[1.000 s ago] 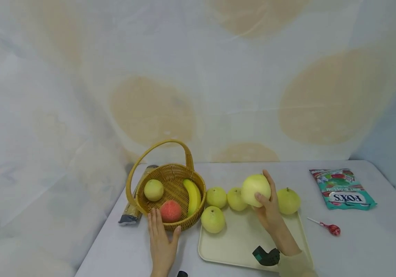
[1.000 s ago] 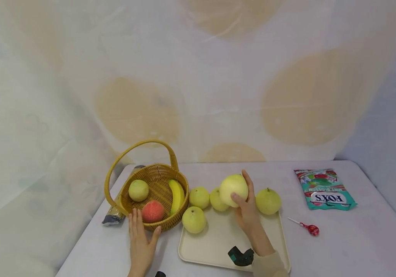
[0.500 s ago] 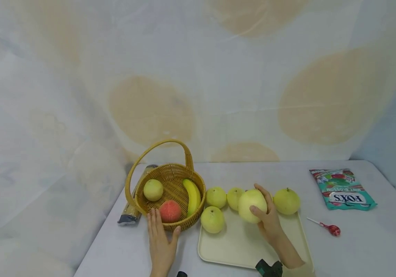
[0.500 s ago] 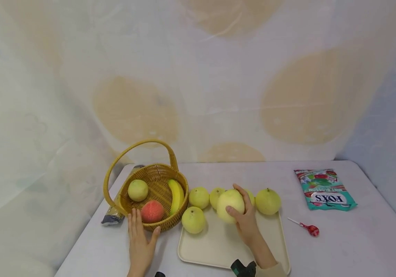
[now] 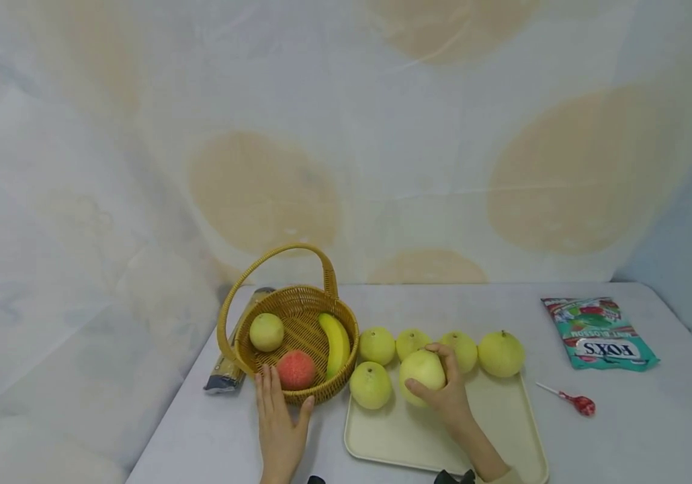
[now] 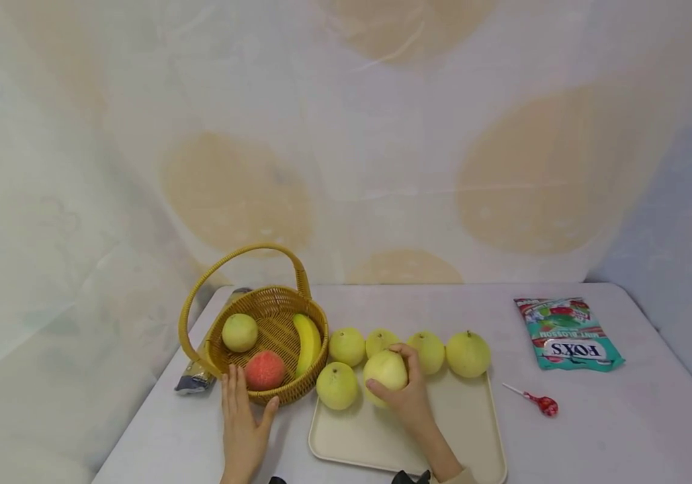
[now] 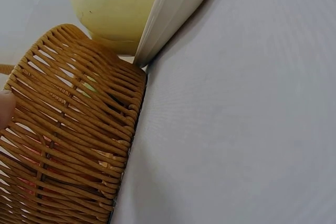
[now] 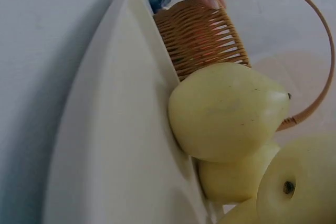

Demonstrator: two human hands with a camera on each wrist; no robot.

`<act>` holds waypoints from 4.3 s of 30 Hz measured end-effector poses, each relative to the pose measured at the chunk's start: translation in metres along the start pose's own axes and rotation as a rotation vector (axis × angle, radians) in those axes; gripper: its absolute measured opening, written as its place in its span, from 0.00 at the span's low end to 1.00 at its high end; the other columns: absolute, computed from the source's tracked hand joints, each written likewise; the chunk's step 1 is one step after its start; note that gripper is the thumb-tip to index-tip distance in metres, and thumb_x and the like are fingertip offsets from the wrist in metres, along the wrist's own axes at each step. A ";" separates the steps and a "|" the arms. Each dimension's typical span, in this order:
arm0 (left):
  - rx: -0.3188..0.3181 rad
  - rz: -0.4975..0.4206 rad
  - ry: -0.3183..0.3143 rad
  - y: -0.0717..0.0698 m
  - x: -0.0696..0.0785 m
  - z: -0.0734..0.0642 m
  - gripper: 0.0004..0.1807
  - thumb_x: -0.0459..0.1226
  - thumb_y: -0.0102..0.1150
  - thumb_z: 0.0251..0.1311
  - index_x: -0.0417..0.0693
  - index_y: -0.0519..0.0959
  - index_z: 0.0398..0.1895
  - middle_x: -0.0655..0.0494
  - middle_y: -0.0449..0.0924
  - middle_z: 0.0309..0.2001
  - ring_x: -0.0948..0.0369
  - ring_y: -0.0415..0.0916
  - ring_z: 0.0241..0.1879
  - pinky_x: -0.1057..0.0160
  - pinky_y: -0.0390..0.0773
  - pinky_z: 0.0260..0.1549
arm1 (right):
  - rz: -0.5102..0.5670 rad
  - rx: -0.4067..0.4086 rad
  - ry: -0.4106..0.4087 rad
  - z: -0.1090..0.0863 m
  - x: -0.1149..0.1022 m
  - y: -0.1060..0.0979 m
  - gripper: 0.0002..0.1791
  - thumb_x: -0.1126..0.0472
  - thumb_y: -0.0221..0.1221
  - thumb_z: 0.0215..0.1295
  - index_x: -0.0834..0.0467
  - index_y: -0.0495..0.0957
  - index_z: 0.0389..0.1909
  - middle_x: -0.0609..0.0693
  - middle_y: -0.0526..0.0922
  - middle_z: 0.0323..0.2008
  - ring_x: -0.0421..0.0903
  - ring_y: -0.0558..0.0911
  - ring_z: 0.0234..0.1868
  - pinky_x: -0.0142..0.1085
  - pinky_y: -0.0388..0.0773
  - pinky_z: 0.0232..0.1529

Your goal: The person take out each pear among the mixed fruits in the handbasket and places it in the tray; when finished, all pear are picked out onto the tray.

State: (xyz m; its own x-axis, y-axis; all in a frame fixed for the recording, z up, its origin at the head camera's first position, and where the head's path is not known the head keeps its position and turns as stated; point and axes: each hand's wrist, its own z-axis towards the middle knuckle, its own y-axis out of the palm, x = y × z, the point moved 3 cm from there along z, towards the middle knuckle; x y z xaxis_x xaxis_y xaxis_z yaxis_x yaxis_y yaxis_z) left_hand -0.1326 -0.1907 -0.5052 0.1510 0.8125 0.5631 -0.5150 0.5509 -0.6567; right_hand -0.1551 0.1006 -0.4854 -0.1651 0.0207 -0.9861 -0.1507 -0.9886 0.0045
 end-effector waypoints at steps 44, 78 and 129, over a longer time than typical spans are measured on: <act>0.026 0.004 0.039 -0.001 0.001 0.000 0.49 0.46 0.63 0.58 0.37 0.48 0.76 0.34 0.48 0.75 0.46 0.35 0.78 0.74 0.27 0.70 | -0.177 -0.031 -0.279 -0.001 0.010 0.012 0.37 0.75 0.68 0.41 0.59 0.69 0.58 0.54 0.69 0.58 0.25 0.59 0.59 0.22 0.58 0.59; 0.032 -0.004 0.024 0.000 -0.001 0.000 0.49 0.46 0.64 0.57 0.37 0.49 0.75 0.36 0.49 0.75 0.45 0.37 0.77 0.69 0.30 0.71 | -0.113 -0.255 -0.246 0.036 -0.047 0.036 0.38 0.72 0.61 0.57 0.57 0.60 0.68 0.59 0.65 0.68 0.57 0.61 0.68 0.54 0.61 0.61; 0.018 -0.012 -0.013 0.002 0.000 0.000 0.48 0.47 0.64 0.57 0.38 0.51 0.75 0.40 0.48 0.76 0.48 0.36 0.78 0.60 0.36 0.74 | 0.107 -0.583 0.154 0.113 -0.051 0.198 0.29 0.56 0.55 0.70 0.58 0.61 0.69 0.63 0.67 0.66 0.58 0.71 0.66 0.55 0.67 0.65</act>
State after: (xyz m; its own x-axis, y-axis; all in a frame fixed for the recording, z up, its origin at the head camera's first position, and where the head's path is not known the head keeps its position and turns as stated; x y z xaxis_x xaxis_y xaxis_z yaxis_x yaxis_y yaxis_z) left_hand -0.1338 -0.1899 -0.5060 0.1461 0.8029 0.5779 -0.5281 0.5573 -0.6407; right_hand -0.2871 -0.0797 -0.4157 -0.0009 -0.0621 -0.9981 0.4244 -0.9037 0.0558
